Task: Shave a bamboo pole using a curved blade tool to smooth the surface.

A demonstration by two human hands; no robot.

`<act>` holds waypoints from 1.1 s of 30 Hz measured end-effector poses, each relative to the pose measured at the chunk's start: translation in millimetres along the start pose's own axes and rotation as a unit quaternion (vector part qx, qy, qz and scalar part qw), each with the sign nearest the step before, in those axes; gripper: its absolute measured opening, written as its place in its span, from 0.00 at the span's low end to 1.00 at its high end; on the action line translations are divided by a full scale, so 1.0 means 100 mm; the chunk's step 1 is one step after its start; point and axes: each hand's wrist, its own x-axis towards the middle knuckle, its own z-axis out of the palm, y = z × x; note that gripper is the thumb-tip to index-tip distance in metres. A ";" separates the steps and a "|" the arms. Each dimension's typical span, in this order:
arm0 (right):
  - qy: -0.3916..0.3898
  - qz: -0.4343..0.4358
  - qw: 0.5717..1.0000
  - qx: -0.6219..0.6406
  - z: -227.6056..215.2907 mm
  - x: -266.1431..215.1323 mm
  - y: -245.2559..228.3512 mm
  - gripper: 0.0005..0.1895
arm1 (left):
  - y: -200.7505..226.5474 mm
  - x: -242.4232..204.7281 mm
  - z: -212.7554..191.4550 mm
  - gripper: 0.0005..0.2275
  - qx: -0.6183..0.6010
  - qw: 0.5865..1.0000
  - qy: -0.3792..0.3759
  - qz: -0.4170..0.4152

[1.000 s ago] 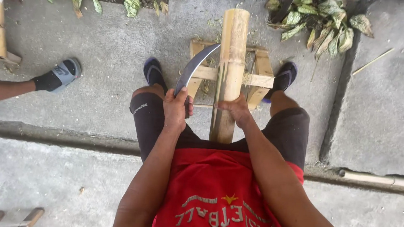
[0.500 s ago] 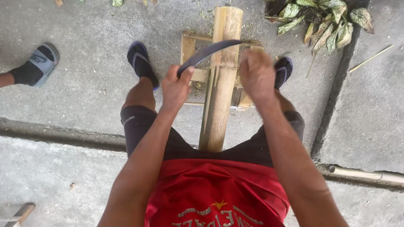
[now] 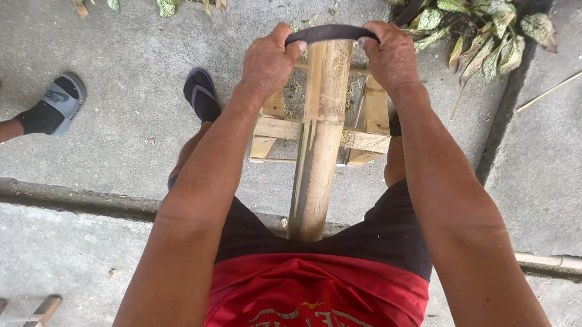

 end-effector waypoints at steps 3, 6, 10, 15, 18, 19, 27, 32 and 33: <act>0.002 0.014 0.999 0.030 0.01 0.03 0.03 0.07 | -0.05 0.08 0.06 0.09 0.014 1.000 0.020 0.014; 0.011 -0.013 0.999 0.031 0.04 0.07 0.08 0.07 | -0.08 0.12 0.08 0.09 0.032 0.998 0.051 0.029; -0.003 -0.001 1.000 0.023 0.10 0.07 0.14 0.08 | -0.19 0.15 0.15 0.11 0.040 0.990 0.107 0.077; 0.040 -0.035 0.998 0.023 0.25 0.12 0.26 0.07 | -0.24 0.16 0.22 0.13 0.054 0.987 0.130 0.075; 0.068 -0.048 0.997 -0.003 0.36 0.10 0.36 0.06 | -0.15 0.12 0.17 0.13 0.042 0.993 0.104 0.033; 0.070 -0.047 0.996 -0.003 0.35 0.10 0.34 0.06 | -0.15 0.09 0.15 0.13 0.043 0.993 0.104 0.035; 0.147 -0.097 0.981 0.082 0.30 0.13 0.20 0.05 | -0.25 0.00 -0.03 0.10 -0.019 0.996 0.088 0.011; 0.171 -0.109 0.975 0.089 0.36 0.24 0.28 0.06 | -0.29 -0.07 -0.01 0.10 -0.018 0.997 0.079 0.019; 0.177 -0.110 0.974 0.090 0.40 0.24 0.29 0.06 | -0.34 -0.11 0.02 0.10 -0.020 0.995 0.095 0.032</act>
